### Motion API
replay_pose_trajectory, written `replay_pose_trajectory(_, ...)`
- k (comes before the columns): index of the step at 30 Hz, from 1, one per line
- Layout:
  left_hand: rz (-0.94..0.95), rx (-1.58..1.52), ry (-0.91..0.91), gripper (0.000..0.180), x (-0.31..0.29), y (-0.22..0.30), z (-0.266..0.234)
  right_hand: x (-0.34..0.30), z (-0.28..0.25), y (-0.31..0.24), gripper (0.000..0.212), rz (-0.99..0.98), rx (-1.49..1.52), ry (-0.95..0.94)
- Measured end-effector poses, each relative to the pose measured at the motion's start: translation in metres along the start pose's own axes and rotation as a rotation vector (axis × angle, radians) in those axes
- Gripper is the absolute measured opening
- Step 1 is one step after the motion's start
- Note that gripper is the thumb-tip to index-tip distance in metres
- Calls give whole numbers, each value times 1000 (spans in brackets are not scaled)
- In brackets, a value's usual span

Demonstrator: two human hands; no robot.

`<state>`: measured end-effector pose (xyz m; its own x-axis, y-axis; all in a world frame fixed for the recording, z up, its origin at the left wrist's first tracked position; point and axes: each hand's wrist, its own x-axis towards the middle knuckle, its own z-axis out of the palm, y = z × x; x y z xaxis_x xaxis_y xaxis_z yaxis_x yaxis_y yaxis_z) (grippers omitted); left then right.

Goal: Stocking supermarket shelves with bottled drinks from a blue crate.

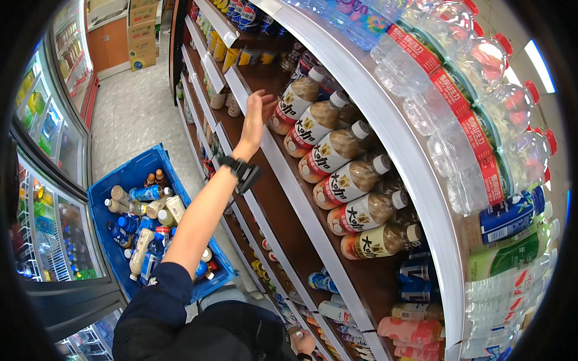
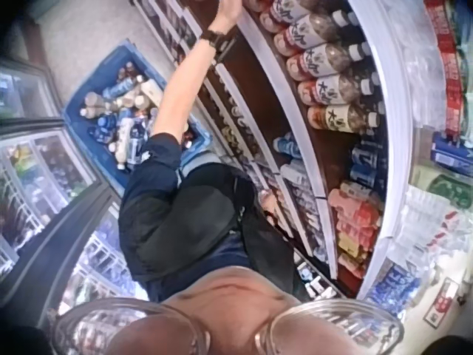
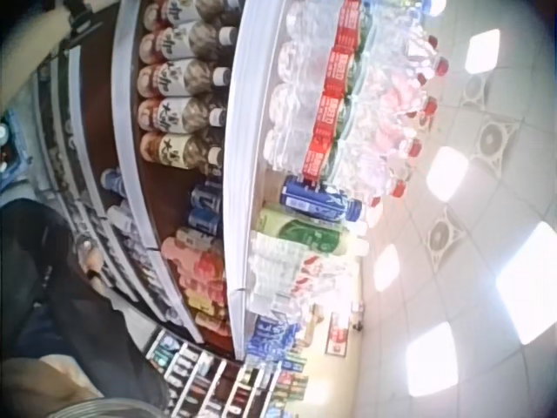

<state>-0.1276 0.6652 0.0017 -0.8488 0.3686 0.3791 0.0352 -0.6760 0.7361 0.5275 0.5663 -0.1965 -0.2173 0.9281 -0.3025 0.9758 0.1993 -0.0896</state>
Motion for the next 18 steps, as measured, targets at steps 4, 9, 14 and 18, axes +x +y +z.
replay_pose_trajectory(4,178,383,114,33,-82,34,-16,17,-12,-12,32,-171,268,134)
replay_pose_trajectory(9,-267,488,-502,36,-237,62,-10,31,-95,-122,26,-313,623,60)
replay_pose_trajectory(14,-65,655,-1118,76,-307,58,-22,32,-178,-202,22,-566,834,-29)
replay_pose_trajectory(18,62,645,-847,98,-293,85,-5,25,-245,-251,18,-778,1071,-89)
